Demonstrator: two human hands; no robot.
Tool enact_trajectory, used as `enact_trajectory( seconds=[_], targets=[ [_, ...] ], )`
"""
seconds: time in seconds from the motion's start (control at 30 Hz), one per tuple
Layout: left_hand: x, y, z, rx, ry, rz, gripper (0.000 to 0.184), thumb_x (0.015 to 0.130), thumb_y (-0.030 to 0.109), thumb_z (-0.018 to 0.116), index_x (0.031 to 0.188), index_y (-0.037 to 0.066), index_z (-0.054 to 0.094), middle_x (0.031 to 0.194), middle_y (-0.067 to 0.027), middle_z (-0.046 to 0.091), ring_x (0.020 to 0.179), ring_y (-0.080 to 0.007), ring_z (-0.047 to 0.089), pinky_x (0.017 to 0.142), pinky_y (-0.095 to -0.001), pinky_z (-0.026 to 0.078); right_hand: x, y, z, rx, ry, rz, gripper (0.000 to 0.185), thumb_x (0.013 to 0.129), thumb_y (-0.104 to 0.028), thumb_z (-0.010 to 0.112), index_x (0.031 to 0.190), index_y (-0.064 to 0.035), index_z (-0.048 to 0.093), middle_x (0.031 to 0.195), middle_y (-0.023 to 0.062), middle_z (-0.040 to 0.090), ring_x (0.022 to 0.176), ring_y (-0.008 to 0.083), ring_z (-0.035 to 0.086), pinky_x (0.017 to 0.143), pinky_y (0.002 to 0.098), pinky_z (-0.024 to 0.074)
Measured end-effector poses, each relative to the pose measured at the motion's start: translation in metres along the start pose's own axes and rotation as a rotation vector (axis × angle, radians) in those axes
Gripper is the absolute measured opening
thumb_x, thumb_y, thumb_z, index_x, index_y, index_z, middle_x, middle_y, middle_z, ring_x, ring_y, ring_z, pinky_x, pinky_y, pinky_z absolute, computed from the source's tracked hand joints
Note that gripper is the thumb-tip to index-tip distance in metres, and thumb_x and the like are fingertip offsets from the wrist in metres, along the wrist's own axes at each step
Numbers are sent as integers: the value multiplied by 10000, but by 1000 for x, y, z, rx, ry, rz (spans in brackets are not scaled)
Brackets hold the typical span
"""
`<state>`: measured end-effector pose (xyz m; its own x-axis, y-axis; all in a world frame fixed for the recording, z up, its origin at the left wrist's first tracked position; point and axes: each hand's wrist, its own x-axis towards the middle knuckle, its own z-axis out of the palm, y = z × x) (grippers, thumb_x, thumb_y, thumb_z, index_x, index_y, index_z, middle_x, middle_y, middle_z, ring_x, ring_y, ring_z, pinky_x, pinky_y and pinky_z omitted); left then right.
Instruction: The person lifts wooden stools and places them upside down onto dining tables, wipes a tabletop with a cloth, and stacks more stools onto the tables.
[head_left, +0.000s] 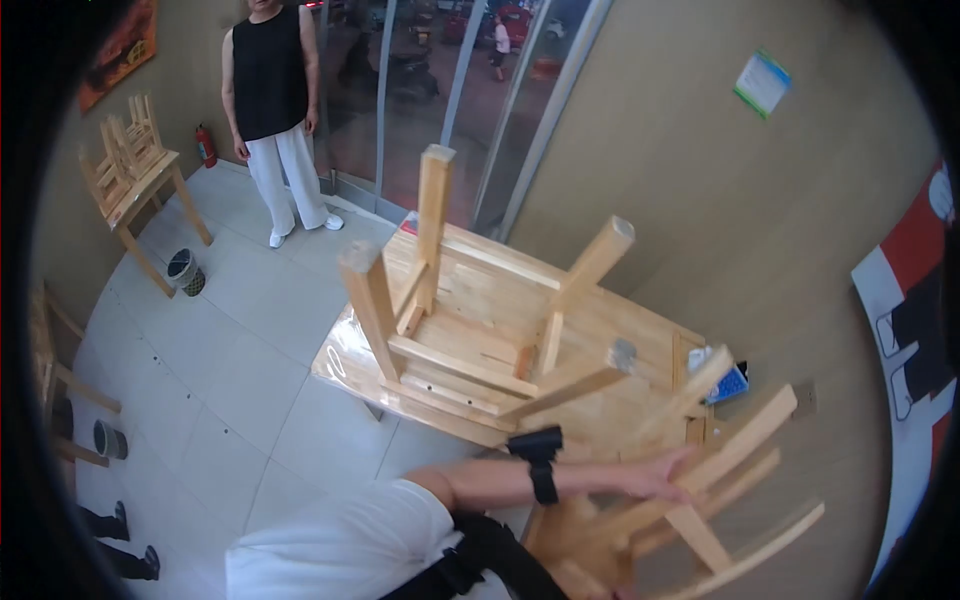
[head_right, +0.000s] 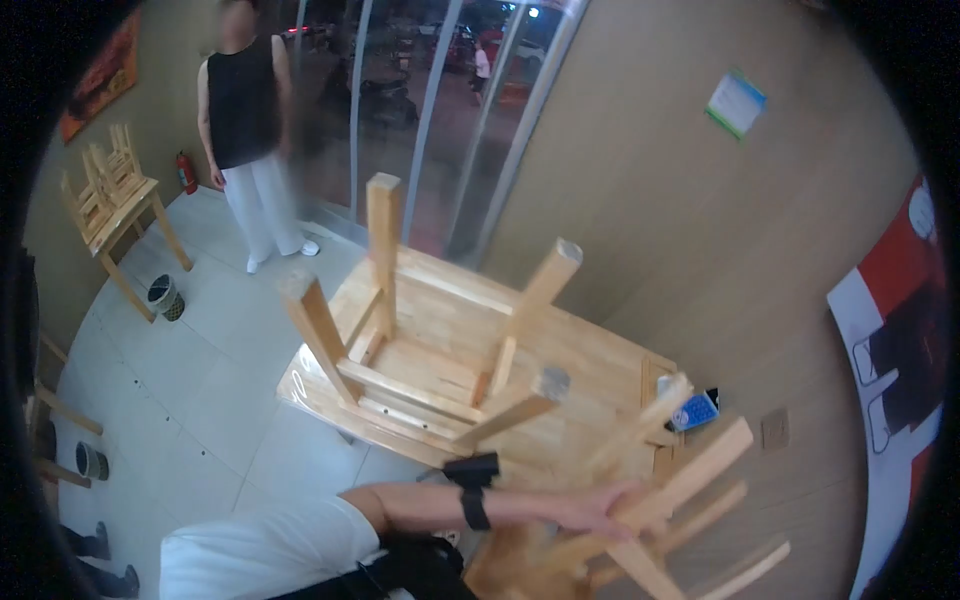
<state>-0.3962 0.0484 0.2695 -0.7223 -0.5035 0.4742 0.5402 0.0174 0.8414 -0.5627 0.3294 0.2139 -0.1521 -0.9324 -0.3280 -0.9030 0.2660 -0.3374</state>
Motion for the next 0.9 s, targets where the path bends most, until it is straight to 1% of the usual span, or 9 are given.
enact_trajectory(
  seconds=[0.07,0.1,0.13,0.33,0.63,0.73,0.77,0.8,0.9],
  targets=[
    [-3,12,-18,487,101,111,578,713,173,690,1180,16,389,1091,-79,468,1035,-157,431,900,-308,363,87,71,32,271,-135,26,334,702,-139,673,995,-54,540,899,105,553,864,244,528,723,387,435],
    [-3,16,-22,120,97,11,581,689,132,709,1169,21,401,1093,-74,475,1003,-172,450,896,-314,360,116,55,26,-5,365,-540,211,660,-151,698,795,-48,574,719,94,526,724,252,512,606,374,412],
    [-3,24,-29,132,142,-121,585,675,111,716,1163,23,407,1101,-80,477,1003,-179,455,895,-319,358,145,62,33,18,504,-596,250,632,-177,718,794,-44,580,699,98,503,661,276,478,570,368,389],
    [-4,18,-57,464,427,-175,567,651,-2,690,1145,21,415,1068,-94,490,997,-178,461,869,-313,374,272,23,3,66,215,-520,297,615,-197,698,842,-31,604,764,125,549,794,310,514,668,391,422],
    [-51,-40,-97,720,594,-269,713,712,73,667,1299,27,265,1105,-147,459,1041,-263,437,894,-337,349,370,19,38,-103,349,-865,240,584,-163,713,736,-47,568,731,120,514,768,316,496,690,407,400],
    [-61,-45,-90,703,627,-309,711,658,25,672,1260,20,293,1209,-177,432,1141,-330,401,941,-366,336,369,24,55,-69,245,-677,195,618,-126,683,746,-37,565,778,125,528,797,310,501,733,403,391],
    [-66,-35,-88,706,645,-315,711,658,25,672,1260,20,293,1209,-177,432,1141,-330,401,941,-366,336,366,31,65,38,255,-614,252,695,-183,644,880,-34,561,865,165,543,816,344,516,736,394,412],
    [-71,-24,-83,787,595,-194,682,684,47,655,1264,19,297,1233,-183,414,1162,-339,380,957,-374,320,363,37,74,148,270,-554,324,771,-240,604,1015,-31,557,951,205,558,836,377,530,739,385,433],
    [-136,-17,-83,860,512,-27,582,733,95,620,1241,13,347,1217,-186,435,1151,-324,402,958,-369,327,329,7,95,159,423,-485,326,774,-233,601,1023,-28,553,958,203,558,842,372,532,746,381,434]
  ],
)
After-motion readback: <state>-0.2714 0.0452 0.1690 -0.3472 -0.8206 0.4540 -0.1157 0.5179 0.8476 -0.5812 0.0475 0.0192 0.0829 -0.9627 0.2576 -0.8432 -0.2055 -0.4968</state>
